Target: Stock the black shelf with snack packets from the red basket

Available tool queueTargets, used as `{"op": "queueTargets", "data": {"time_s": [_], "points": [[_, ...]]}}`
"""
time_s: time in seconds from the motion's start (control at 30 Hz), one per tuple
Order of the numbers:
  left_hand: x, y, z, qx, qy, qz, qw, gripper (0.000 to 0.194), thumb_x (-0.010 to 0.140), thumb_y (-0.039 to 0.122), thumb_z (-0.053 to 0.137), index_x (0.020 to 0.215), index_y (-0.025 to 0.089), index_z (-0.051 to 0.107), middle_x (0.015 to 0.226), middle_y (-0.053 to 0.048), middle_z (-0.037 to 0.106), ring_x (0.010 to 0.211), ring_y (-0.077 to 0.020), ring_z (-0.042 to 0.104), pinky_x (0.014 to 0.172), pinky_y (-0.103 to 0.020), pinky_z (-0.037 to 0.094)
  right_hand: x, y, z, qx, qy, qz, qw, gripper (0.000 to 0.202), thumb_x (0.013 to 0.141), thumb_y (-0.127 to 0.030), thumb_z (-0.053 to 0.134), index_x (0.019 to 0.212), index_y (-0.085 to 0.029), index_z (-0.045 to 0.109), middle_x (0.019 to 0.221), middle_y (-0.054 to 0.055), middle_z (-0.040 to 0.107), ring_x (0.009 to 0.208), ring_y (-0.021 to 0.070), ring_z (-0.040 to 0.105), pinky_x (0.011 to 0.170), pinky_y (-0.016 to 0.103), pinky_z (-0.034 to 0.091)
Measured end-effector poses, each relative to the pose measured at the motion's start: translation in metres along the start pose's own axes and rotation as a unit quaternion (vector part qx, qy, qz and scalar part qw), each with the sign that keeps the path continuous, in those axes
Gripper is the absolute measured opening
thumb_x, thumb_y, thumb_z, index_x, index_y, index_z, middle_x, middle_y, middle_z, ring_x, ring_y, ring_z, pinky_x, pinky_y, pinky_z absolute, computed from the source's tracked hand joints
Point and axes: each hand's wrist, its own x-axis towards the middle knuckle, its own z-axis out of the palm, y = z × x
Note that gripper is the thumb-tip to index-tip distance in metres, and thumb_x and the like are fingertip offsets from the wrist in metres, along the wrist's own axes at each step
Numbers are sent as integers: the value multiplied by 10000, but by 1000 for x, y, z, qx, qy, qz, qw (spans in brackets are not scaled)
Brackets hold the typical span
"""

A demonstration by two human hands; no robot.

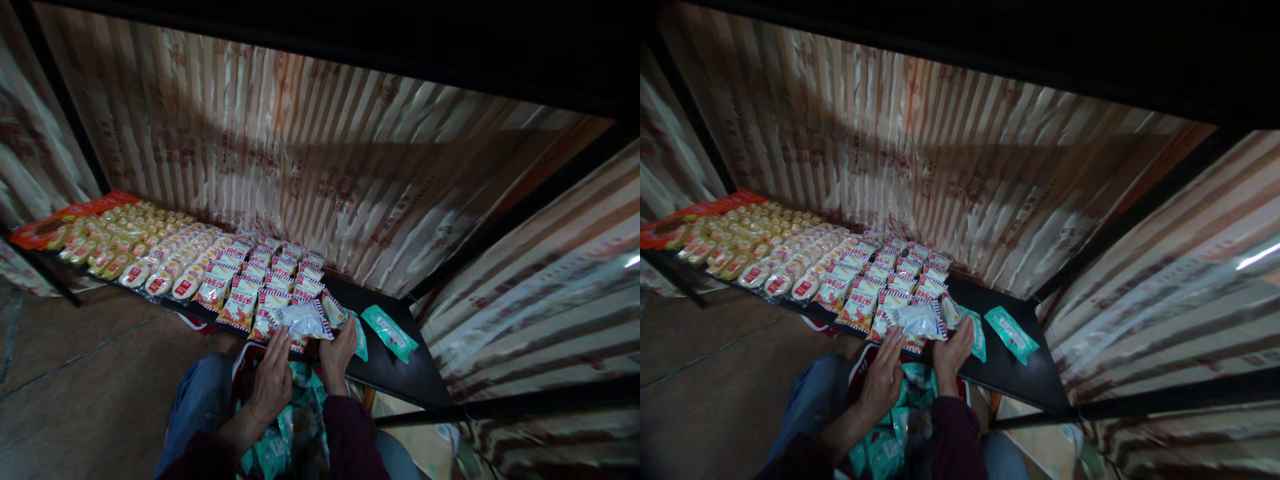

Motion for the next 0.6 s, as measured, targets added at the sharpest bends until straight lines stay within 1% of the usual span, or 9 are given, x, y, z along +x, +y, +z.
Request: {"op": "queueTargets", "data": {"time_s": [0.1, 0.17, 0.23, 0.33, 0.43, 0.5, 0.6], "points": [[-6, -3, 0, 0, -5, 0, 1000, 672, 825, 1, 299, 1464, 192, 219, 1506, -103, 324, 1424, -205, 199, 1116, -446, 362, -4, 3, -5, 6, -35, 3, 999, 720, 830, -397, 453, 1430, -44, 267, 1385, 236, 425, 1290, 352, 375, 1009, 490, 332], [-9, -4, -1, 3, -7, 6, 1000, 676, 826, -3, 295, 1467, 192, 208, 1502, -100, 335, 1425, -202, 195, 1117, -438, 360, -7, 7, -6, 1, -62, 20, 998, 736, 816, -391, 475, 1437, -58, 261, 1374, 223, 445, 1264, 346, 410, 983, 465, 362], [-12, -5, -1, 9, -9, 12, 1000, 674, 830, -1, 294, 1469, 196, 205, 1493, -96, 353, 1425, -199, 197, 1115, -434, 363, -9, 11, -6, -9, -74, 23, 997, 751, 797, -376, 493, 1445, -82, 251, 1373, 204, 452, 1250, 339, 425, 966, 451, 373], [-17, -7, -1, 23, -19, 19, 999, 668, 832, 4, 301, 1467, 195, 213, 1486, -97, 365, 1423, -202, 203, 1111, -435, 370, -8, 16, -3, -30, -76, 7, 997, 727, 783, -342, 483, 1441, -116, 271, 1365, 180, 464, 1243, 330, 425, 967, 450, 360], [-19, -8, 1, 30, -42, 18, 999, 671, 824, 5, 309, 1466, 181, 219, 1491, -102, 355, 1422, -207, 205, 1104, -433, 381, -2, 22, -2, -54, -73, 11, 996, 667, 781, -321, 470, 1405, -120, 347, 1315, 181, 506, 1206, 331, 450, 963, 453, 354], [-19, -8, 4, 23, -58, 17, 998, 666, 821, 7, 313, 1461, 175, 237, 1492, -104, 353, 1421, -207, 208, 1103, -431, 383, 1, 28, -3, -59, -54, 20, 997, 621, 791, -332, 465, 1368, -113, 399, 1280, 186, 530, 1175, 331, 469, 952, 451, 360], [-15, -6, 12, 2, -70, 13, 997, 649, 813, 4, 315, 1443, 158, 285, 1482, -116, 368, 1417, -210, 224, 1106, -441, 380, 5, 40, -8, -58, -33, 19, 998, 576, 809, -344, 456, 1338, -118, 430, 1251, 180, 546, 1148, 327, 480, 940, 449, 363]]}}
